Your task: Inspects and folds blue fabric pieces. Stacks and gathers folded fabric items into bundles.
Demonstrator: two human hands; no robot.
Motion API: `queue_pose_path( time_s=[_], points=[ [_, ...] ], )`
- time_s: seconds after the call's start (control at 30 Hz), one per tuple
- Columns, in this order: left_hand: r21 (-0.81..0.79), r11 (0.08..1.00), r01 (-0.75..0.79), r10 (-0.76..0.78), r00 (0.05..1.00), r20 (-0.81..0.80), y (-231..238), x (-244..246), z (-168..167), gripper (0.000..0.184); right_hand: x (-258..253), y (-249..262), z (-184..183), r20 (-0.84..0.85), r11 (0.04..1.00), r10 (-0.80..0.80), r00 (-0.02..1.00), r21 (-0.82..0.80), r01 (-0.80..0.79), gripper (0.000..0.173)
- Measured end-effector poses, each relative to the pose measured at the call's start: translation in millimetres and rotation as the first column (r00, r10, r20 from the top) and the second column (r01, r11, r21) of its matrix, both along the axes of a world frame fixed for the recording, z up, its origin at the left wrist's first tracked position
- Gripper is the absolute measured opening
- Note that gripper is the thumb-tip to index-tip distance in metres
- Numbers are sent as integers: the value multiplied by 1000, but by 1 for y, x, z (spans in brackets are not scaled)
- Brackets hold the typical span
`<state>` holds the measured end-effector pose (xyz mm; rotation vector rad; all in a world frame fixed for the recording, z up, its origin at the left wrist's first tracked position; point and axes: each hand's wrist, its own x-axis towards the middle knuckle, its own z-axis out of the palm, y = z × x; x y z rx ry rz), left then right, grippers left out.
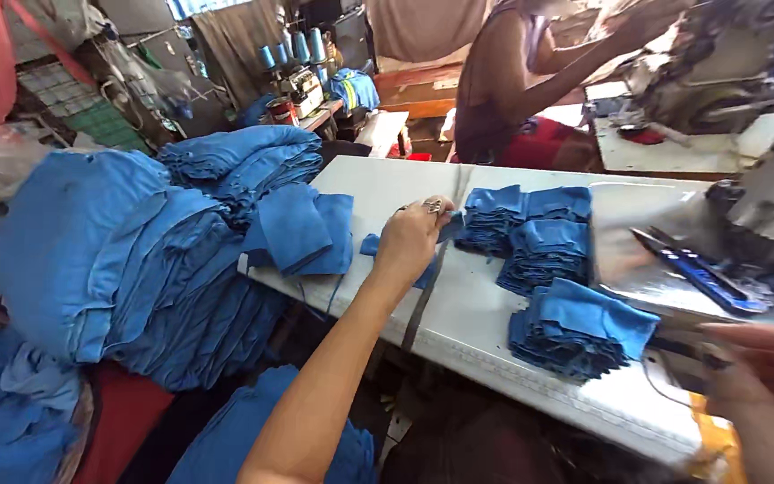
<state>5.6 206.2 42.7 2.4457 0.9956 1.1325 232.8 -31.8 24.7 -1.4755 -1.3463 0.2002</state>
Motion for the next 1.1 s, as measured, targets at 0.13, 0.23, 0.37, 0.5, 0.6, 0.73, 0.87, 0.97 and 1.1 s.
queue_pose_path(
  time_s=[0.13, 0.23, 0.37, 0.5, 0.6, 0.73, 0.87, 0.97, 1.1],
  points=[
    [12, 939, 343, -343, 938, 47, -86, 6, 24, 12, -33, -4, 2, -127, 968, 236, 963, -53, -244, 53],
    [-207, 827, 523, -463, 842, 277, -132, 9, 3, 14, -56, -1, -4, -370, 940, 315, 874, -4, -341, 36],
    [-481, 549, 683, -199, 666, 718, -160, 4, -29, 46, -58, 0, -12, -534, 944, 288, 795, 21, -328, 14],
    [-571, 371, 732, 60, 595, 801, -179, 1, -48, 59, -59, 0, -17, -665, 940, 264, 699, 14, -341, 15],
    [-625, 373, 686, 182, 607, 774, -186, 1, -48, 54, -61, 1, -29, -590, 943, 251, 767, -30, -332, 26],
    [-666, 544, 511, 180, 704, 687, -188, 0, -44, 60, -60, 2, -40, -352, 949, 222, 909, -136, -284, 41],
    [-625, 719, 304, 85, 854, 513, -193, 3, -45, 56, -62, -3, -30, -441, 853, 378, 814, -176, -492, 51],
    [-557, 799, 228, 19, 916, 401, -199, 8, -53, 49, -65, -3, -31, -424, 846, 366, 829, -220, -486, 59],
    [-631, 729, 265, 0, 922, 388, -202, 7, -48, 68, -60, -3, -30, -435, 857, 310, 845, -258, -447, 52]
  ],
)
